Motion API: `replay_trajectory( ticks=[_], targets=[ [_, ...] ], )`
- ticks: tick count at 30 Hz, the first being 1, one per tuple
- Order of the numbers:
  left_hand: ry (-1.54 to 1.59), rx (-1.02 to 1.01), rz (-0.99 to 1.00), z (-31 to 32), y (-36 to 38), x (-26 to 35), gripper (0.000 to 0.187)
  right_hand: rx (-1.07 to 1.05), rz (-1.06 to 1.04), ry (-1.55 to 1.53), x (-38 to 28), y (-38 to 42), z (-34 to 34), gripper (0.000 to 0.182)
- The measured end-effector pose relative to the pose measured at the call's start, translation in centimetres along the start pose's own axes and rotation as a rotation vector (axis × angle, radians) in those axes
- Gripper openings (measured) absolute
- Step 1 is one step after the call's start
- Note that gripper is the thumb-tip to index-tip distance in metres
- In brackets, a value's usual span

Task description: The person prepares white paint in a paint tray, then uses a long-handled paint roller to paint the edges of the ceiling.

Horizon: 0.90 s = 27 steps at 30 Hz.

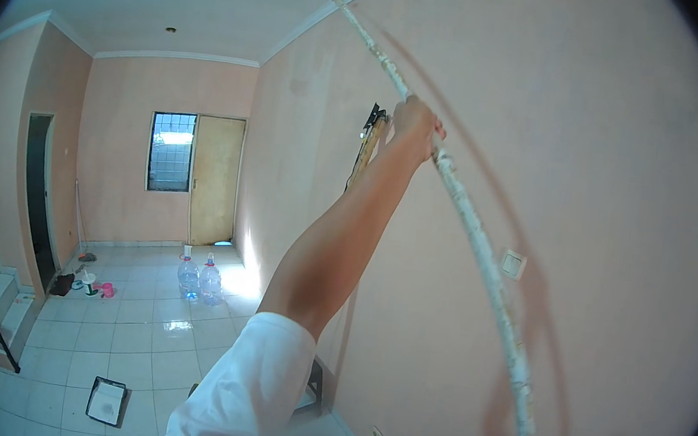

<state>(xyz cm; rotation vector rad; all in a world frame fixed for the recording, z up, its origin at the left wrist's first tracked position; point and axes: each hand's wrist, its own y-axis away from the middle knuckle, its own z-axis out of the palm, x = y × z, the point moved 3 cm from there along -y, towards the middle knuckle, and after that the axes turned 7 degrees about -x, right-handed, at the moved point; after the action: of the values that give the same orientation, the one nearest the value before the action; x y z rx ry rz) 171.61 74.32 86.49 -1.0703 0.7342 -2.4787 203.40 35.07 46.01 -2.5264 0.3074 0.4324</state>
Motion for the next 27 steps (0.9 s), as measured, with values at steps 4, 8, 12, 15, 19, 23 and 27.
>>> replay_trajectory(
  ticks=[4,8,12,15,19,23,27],
  targets=[
    [0.124,-0.046,0.032,2.5,-4.3,0.3,0.020,0.241,-0.058,0.165,-1.2,-4.4,-1.8,0.033],
    [0.093,-0.104,0.097,4.5,-6.9,-0.4,0.026,0.396,-0.093,0.257,-1.5,-7.8,-2.9,0.034],
    [0.164,-0.085,0.073,6.5,-6.8,-0.3,0.023,0.497,-0.160,0.318,-0.5,-9.5,-4.5,0.036],
    [0.147,-0.171,0.099,8.5,-8.9,-0.6,0.024,0.538,-0.152,0.440,8.4,-11.2,-3.4,0.037],
    [0.362,-0.210,0.166,12.0,-9.3,-2.0,0.029,0.522,-0.077,0.331,1.2,-13.1,-8.4,0.038],
    [0.390,-0.223,0.167,14.8,-3.8,-3.3,0.043,0.551,-0.076,0.383,-0.3,-13.2,-11.2,0.040],
    [0.450,-0.237,0.190,17.0,1.4,-4.1,0.054,0.502,-0.051,0.313,1.3,-12.8,-12.9,0.044]
  ],
)
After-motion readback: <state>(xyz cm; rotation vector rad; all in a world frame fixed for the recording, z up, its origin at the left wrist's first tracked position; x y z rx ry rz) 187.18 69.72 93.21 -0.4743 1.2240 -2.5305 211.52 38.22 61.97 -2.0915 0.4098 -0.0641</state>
